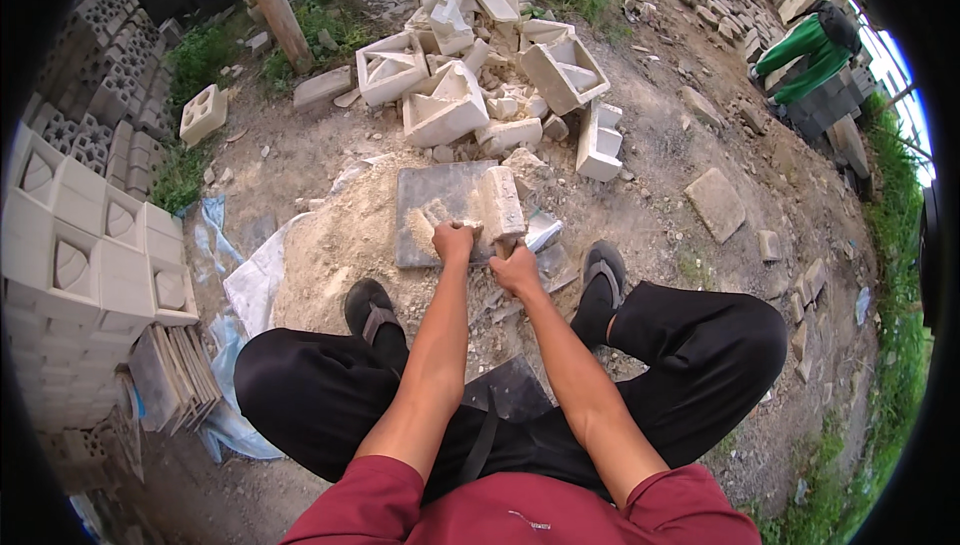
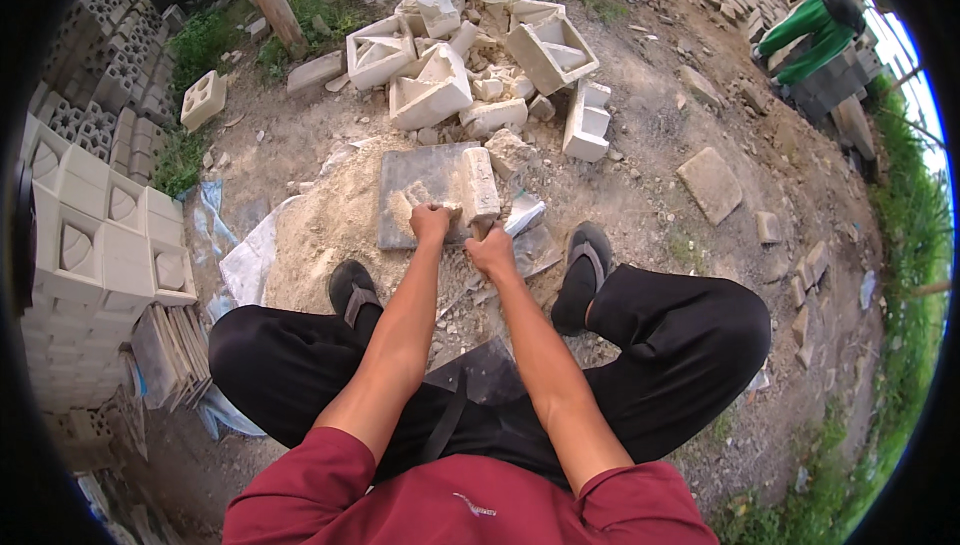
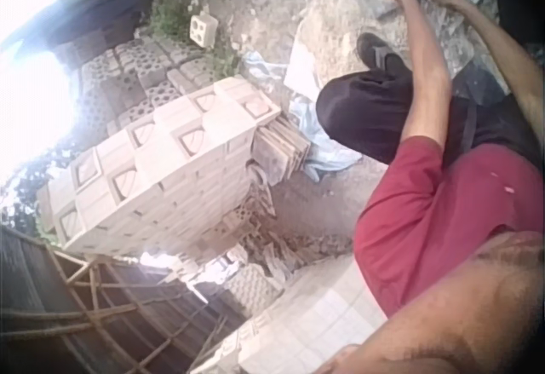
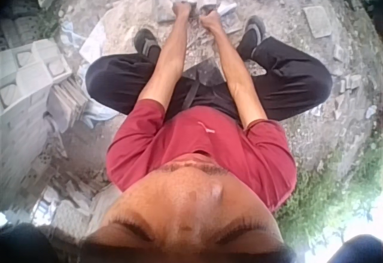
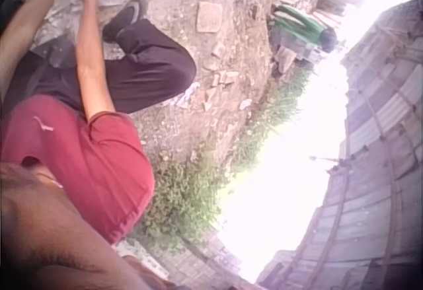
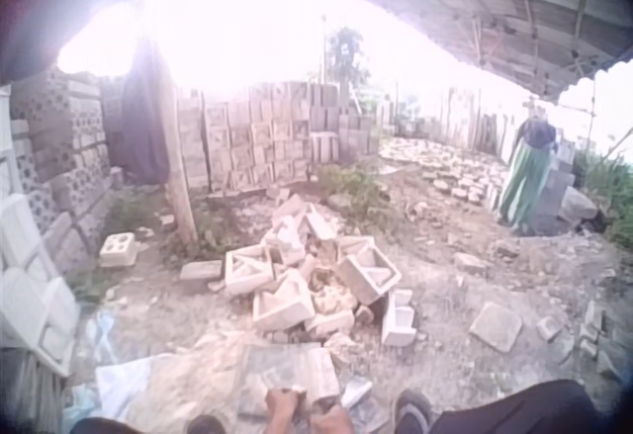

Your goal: The person shapes a concrete block by hitting it with a wooden mallet and using a metal tool to chip fragments. They rotate the block on a stone slab and pick away small pieces by hand.

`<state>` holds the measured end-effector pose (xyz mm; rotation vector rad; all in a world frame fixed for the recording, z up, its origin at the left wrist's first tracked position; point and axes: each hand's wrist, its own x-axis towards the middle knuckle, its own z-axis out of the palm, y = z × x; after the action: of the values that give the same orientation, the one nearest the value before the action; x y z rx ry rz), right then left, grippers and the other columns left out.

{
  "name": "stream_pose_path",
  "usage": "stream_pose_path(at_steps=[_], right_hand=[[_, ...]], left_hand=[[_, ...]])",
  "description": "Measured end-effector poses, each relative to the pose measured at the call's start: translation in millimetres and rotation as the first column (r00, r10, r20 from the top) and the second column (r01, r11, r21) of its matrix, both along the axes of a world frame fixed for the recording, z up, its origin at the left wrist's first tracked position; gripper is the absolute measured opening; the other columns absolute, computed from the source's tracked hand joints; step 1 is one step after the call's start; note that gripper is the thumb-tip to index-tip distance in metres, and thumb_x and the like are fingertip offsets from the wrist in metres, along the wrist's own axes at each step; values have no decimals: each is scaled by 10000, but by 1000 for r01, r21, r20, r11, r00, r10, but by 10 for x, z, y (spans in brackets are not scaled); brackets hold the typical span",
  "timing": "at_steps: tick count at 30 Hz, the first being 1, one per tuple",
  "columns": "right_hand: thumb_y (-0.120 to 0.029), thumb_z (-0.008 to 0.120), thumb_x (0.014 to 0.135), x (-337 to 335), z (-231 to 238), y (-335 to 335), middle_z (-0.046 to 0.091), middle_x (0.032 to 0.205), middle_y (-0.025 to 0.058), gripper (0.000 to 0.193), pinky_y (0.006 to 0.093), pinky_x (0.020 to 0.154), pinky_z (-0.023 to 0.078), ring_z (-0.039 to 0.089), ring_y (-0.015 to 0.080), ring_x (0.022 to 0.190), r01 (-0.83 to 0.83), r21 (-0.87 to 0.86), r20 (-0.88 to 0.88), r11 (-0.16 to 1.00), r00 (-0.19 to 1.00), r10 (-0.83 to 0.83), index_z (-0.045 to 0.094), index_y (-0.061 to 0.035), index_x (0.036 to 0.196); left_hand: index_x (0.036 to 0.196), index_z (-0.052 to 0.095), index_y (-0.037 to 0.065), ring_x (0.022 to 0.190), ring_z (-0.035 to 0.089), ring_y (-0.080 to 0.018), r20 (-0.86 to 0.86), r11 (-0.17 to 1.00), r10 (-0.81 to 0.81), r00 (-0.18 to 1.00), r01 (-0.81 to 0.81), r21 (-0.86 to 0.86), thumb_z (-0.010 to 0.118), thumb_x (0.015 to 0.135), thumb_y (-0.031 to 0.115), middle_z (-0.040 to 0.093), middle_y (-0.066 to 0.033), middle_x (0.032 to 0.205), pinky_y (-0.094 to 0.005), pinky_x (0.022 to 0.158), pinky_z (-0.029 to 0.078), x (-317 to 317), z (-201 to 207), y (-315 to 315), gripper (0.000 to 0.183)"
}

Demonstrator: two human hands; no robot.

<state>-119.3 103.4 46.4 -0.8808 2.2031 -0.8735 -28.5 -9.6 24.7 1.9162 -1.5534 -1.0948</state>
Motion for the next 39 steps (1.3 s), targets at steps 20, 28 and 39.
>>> stream_pose_path(at_steps=[20,28,39], right_hand=[[-270,677,692,-109,-157,5,634,994,306,539,431,843,503,615,426,971,-127,0,-55,992,990,127,565,102,1064],[-247,668,710,221,207,-148,618,969,340,554,453,855,496,606,449,973,-54,-40,-51,998,997,52,523,142,1077],[-248,664,722,261,196,-176,621,968,338,509,450,849,497,609,446,967,-77,-47,-21,996,997,76,550,140,1031]], left_hand=[[830,706,51,861,667,-353,10,999,3,1000,-4,42,675,680,167,692,-192,885,-425,793,522,-40,136,30,192],[834,714,50,864,664,-371,33,998,54,998,-55,40,631,692,153,686,-214,887,-426,796,521,110,52,-35,194],[791,718,22,822,676,-359,14,990,134,991,-135,49,632,712,196,680,-232,824,-411,759,520,187,27,-93,209]])
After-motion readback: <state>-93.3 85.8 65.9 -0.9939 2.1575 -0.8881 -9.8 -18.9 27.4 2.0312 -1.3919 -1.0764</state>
